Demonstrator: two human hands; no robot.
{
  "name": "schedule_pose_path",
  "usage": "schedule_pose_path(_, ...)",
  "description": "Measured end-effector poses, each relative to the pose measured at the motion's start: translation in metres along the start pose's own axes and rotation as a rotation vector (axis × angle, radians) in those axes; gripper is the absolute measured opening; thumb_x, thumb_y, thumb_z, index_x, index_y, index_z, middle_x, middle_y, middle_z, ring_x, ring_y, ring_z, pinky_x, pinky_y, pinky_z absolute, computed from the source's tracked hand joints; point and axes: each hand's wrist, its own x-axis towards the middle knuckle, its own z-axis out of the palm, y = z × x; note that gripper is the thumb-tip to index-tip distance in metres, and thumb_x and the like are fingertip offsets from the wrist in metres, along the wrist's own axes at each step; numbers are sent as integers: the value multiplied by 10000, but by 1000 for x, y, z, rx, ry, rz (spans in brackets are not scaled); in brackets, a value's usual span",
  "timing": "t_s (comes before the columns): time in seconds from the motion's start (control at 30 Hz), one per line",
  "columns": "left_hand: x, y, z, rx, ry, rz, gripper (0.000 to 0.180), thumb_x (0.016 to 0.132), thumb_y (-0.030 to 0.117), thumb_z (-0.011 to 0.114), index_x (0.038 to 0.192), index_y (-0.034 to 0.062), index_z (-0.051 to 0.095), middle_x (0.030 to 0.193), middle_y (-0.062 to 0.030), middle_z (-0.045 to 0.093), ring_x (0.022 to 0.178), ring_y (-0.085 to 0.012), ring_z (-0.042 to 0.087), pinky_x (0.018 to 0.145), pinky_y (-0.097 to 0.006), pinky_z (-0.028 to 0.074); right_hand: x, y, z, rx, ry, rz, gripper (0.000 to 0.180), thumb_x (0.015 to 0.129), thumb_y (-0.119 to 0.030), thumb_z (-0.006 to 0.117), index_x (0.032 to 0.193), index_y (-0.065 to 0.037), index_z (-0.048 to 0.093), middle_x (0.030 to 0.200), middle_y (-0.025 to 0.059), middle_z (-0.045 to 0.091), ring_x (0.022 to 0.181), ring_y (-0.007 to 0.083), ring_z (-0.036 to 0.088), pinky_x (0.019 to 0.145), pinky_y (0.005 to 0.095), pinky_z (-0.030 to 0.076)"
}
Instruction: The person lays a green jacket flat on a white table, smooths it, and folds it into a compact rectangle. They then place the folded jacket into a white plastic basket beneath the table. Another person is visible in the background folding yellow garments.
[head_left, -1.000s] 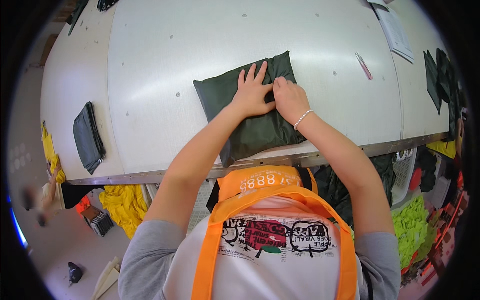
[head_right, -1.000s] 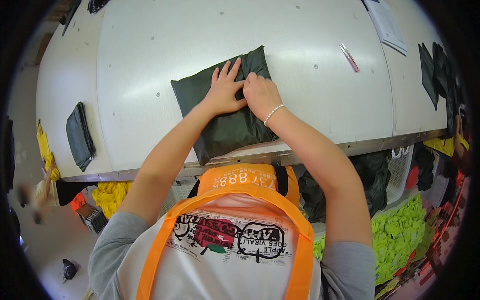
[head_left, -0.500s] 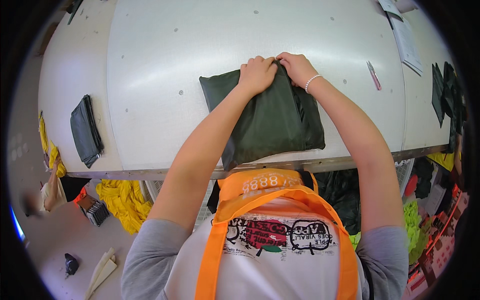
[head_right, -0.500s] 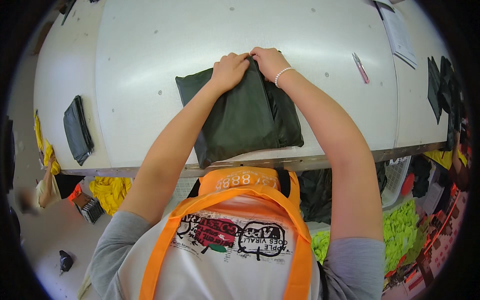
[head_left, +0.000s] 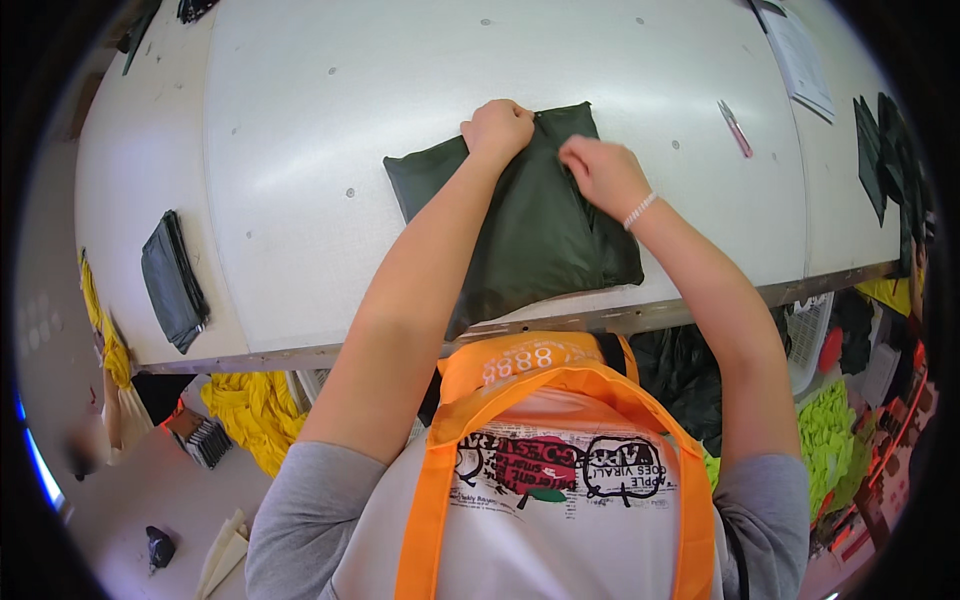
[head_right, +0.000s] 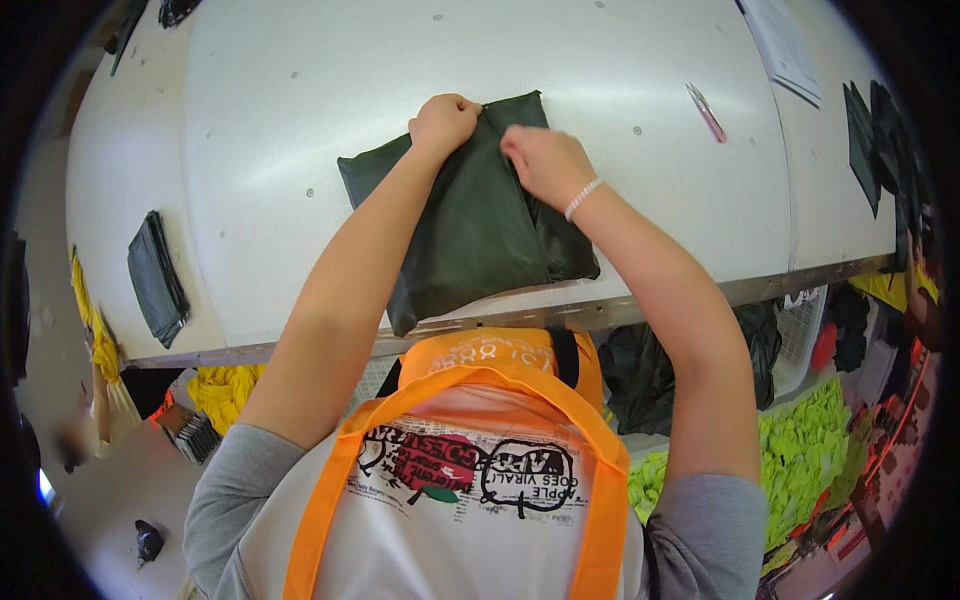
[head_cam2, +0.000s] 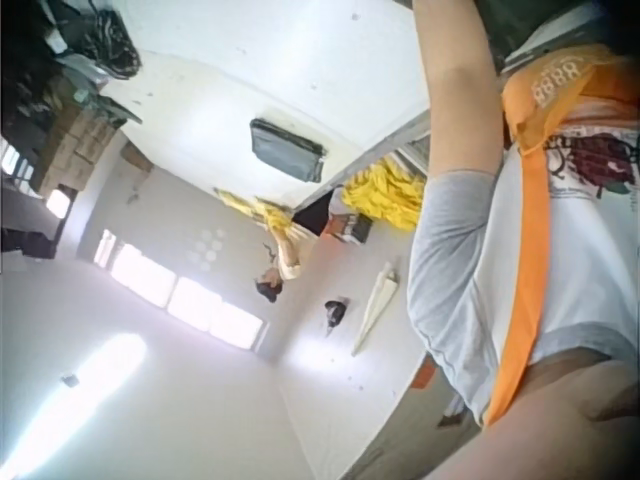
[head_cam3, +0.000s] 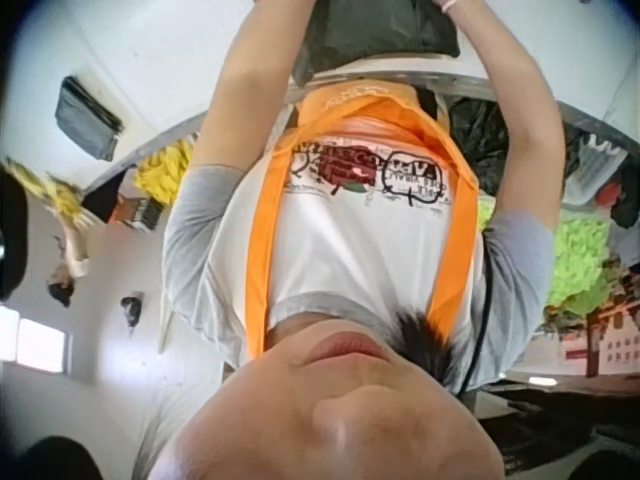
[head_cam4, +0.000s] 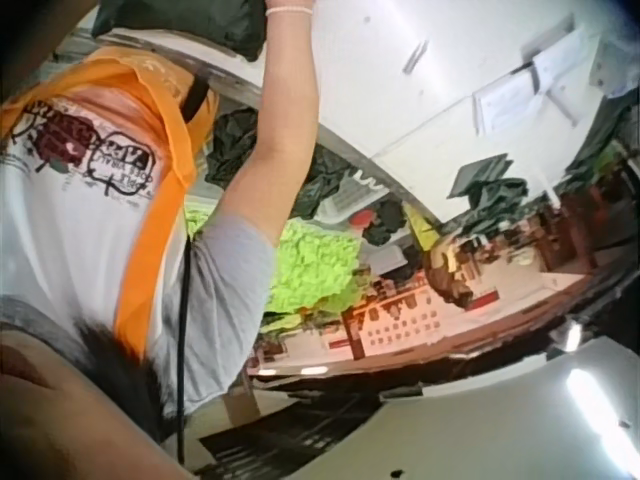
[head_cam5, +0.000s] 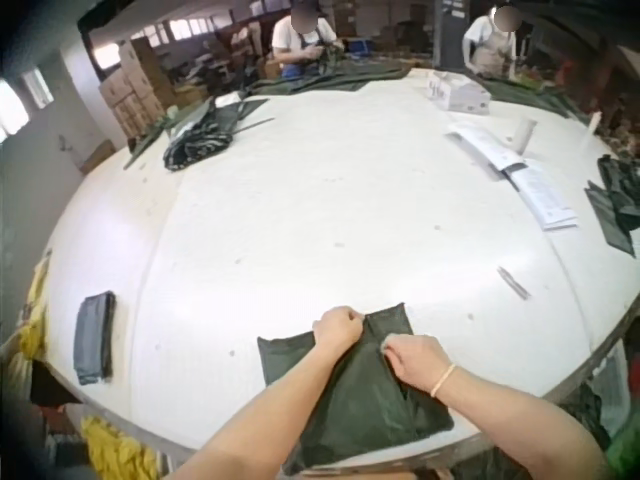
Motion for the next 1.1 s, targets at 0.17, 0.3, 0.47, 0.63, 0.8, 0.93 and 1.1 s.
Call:
schedule_pose_path(0.17,-2,4,-1,2,-29,-9,249,822,357,568,922,181,713,933,-32,692,922,-219,629,904,-376,376,-106,-26,-20,-24,-22,-139,46,847,-116,570,861,-73,574,725,94,608,622,290,602,508,374,473)
schedule_pose_path(0.3,-6,4,2,10,20,30,263,823,357,567,908,154,711,936,-51,688,911,-227,630,883,-380,396,-178,-40,-15,-131,-124,-120,67,830,-106,596,884,-68,598,719,68,596,598,250,599,479,355,467)
schedule_pose_path(0.47,-32,5,-15,-81,357,278,218,818,297,607,854,102,700,863,-73,671,809,-257,630,733,-380,470,-182,-37,5,125,58,56,219,833,-148,633,1022,-37,624,790,68,635,611,170,596,528,289,483)
schedule_pose_path(0.63,-233,55,-90,-56,590,971,64,755,154,669,709,110,656,663,-72,570,679,-267,575,571,-398,445,-183,-37,-30,1355,-60,685,601,935,-482,401,1272,7,492,1111,154,622,854,227,631,732,326,533)
schedule_pose_path(0.8,-251,-45,-52,58,763,533,486,790,316,681,1181,56,558,1149,-196,565,1051,-329,534,836,-416,443,-168,-12,-3,1154,-99,830,777,884,-617,450,1224,81,480,1150,204,575,1072,247,536,939,345,414)
schedule_pose_path(0.93,-246,-132,38,-241,456,-14,783,849,446,594,1360,-64,291,1239,-287,450,1116,-406,455,943,-475,380,-168,23,35,390,91,773,582,914,-504,496,1047,61,537,967,158,588,889,192,532,826,296,426)
schedule_pose_path(1.1,-301,-120,51,-642,509,-242,792,866,407,587,1425,-10,211,1188,-268,488,1070,-377,511,918,-406,414,-139,11,20,316,-63,507,480,945,-441,470,923,32,549,824,126,576,769,189,506,747,304,430)
